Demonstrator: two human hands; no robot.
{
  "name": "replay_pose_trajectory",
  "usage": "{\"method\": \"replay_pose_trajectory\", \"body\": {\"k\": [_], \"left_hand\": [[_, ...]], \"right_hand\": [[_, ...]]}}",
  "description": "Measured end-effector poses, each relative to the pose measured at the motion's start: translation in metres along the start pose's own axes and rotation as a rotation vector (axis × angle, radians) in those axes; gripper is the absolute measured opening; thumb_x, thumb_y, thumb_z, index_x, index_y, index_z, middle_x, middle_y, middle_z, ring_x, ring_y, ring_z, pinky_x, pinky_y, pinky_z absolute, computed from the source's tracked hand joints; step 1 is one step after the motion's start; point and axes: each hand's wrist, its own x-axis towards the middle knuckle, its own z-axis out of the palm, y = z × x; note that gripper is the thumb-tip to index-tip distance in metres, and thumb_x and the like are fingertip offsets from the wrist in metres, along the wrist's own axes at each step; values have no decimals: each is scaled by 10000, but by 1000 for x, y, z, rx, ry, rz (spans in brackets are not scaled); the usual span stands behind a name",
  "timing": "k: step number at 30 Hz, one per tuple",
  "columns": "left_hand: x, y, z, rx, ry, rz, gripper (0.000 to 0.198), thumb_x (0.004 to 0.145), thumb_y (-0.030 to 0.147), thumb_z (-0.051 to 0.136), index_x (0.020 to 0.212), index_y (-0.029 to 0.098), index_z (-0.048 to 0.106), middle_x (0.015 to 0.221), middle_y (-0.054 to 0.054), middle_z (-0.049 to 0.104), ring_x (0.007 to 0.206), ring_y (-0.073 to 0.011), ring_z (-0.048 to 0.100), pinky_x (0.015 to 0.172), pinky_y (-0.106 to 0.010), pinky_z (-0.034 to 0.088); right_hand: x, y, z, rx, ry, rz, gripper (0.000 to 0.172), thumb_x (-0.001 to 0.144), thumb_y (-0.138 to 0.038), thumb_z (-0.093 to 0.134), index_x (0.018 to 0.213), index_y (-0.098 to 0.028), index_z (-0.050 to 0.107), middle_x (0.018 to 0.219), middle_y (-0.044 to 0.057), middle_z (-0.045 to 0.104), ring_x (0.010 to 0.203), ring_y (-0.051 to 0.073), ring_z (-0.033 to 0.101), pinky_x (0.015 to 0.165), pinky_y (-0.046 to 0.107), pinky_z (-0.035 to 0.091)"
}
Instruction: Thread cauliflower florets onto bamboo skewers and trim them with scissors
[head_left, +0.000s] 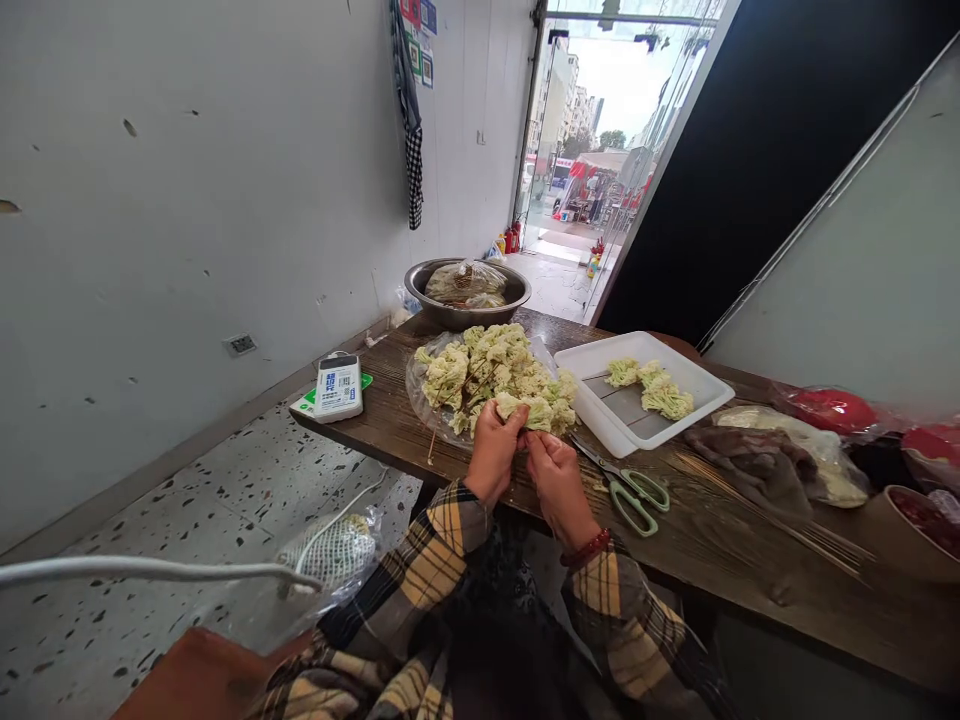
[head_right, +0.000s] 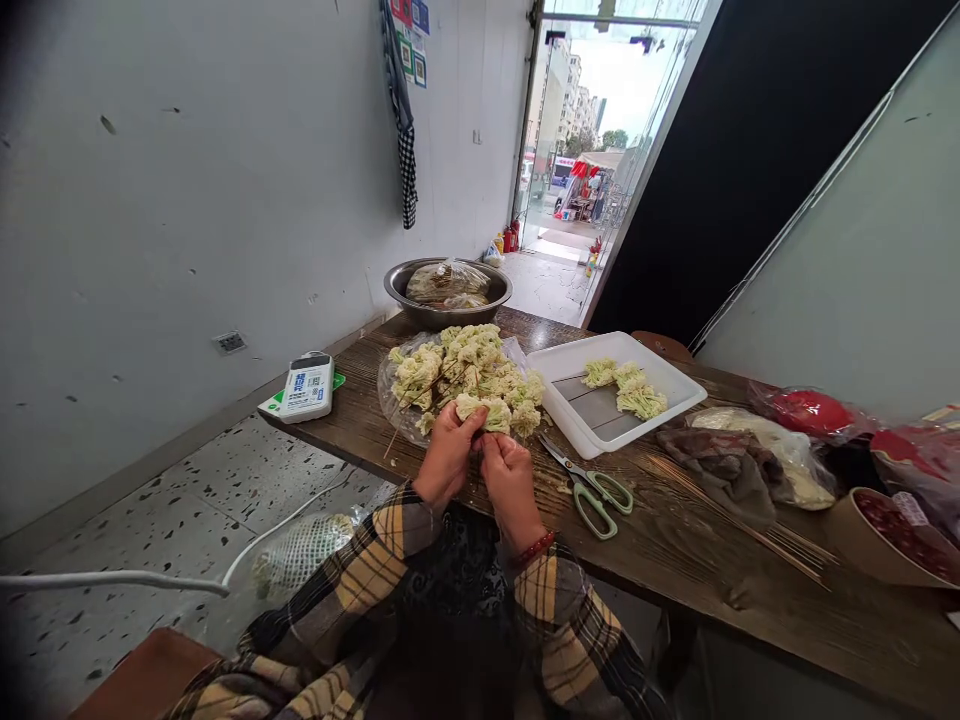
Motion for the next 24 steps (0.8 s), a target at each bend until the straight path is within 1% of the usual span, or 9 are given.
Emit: {"method": "replay_pose_trajectory", "body": {"k": [3,5,8,11,15,17,20,22,24], "left_hand": [[-4,2,1,-79,-27,-23,377,591,321,811,809,177,540,714,38,585,621,-81,513,585,-200,385],[-8,2,-1,-128,-69,-78,370,567,329,831,772,164,571,676,34,586,603,-83,514,591,-211,388],[-13,-1,-7,-135,-114,-170,345,577,398,819,663,143,602,600,12,584,567,-99,519,580,-234,399],[-13,-5,-9,-123,-96,-205,347,574,411,811,588,140,595,553,2,583,525,-104,515,547,-242,397],[-1,-5,-4,-126,-44,-171,320,584,379,796,574,156,567,541,-6,598,568,-142,573,579,-266,435],[9,2,-4,-125,-7,-151,295,616,376,772,609,163,569,568,-18,627,629,-170,616,622,-283,461],[29,18,-13,-109,78,-106,268,707,403,699,676,180,553,589,-14,650,676,-171,646,661,-281,478],[39,25,-23,-82,94,-96,249,754,391,660,704,180,538,609,-19,667,686,-158,662,676,-267,490],[43,27,-33,-44,76,-126,232,783,363,634,710,170,529,595,-26,669,624,-142,659,650,-256,499]], "right_hand": [[2,-3,-2,-28,15,-22,400,862,-560,450,700,-200,517,465,-92,301,423,86,254,409,233,201],[5,-3,-4,-66,16,-55,408,863,-552,459,649,-206,493,472,-82,328,445,89,276,431,236,223],[9,-2,-6,-134,15,-107,411,854,-511,492,577,-211,448,503,-62,382,497,97,311,475,241,253],[15,-3,-5,-197,11,-141,395,850,-465,495,552,-210,456,509,-54,404,516,106,329,500,249,266],[21,-7,6,-262,54,-161,355,863,-404,444,564,-214,462,548,-39,438,553,119,361,543,256,294],[14,-7,15,-284,63,-160,349,874,-383,416,570,-216,456,568,-33,449,572,124,378,562,257,305],[-8,-4,23,-304,0,-142,343,879,-378,420,597,-207,516,565,-33,461,566,122,409,561,251,313],[-25,-3,18,-305,-46,-113,341,891,-389,416,658,-198,577,530,-45,434,521,117,402,529,245,304],[-38,-5,3,-306,-82,-84,353,895,-411,431,683,-189,605,496,-55,401,473,110,372,483,241,272]]}}
